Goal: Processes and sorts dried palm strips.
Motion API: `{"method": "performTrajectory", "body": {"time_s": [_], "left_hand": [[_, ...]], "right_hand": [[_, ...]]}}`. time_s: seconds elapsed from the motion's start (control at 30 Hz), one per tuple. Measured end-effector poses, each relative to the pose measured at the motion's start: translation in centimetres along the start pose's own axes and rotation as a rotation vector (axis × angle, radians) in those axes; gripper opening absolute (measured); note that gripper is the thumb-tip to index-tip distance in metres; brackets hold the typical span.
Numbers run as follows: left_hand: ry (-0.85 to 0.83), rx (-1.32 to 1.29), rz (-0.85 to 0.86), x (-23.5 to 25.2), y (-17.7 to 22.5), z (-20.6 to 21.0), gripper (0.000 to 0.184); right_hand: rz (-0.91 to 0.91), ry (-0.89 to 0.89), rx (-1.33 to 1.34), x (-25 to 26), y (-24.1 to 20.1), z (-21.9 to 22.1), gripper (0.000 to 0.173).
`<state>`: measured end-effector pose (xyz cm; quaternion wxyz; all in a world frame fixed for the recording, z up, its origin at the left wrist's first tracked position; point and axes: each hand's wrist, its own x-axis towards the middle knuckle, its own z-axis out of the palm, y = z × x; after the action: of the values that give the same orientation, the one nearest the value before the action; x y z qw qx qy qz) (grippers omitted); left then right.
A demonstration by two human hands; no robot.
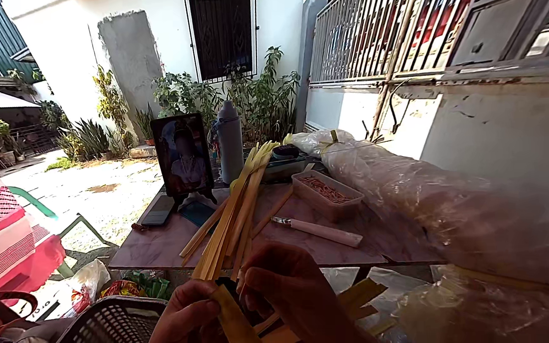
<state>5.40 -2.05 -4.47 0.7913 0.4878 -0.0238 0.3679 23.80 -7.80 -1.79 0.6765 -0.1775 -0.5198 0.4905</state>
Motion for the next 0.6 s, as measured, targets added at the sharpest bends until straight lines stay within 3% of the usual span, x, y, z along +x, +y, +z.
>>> {"method": "performTrajectory", "body": {"time_s": [0.27, 0.6], "left_hand": [[-0.095, -0.043, 0.061, 0.2, -1.2, -0.2, 0.017], [-0.117, -0.079, 0.089, 0.4, -1.7, -0.3, 0.018]], "right_hand": [[-0.409, 0.002, -0.462, -0.7, 4.1, -0.8, 0.023], [-0.448, 0.045, -0.475, -0.8, 4.7, -0.6, 0.026]]}}
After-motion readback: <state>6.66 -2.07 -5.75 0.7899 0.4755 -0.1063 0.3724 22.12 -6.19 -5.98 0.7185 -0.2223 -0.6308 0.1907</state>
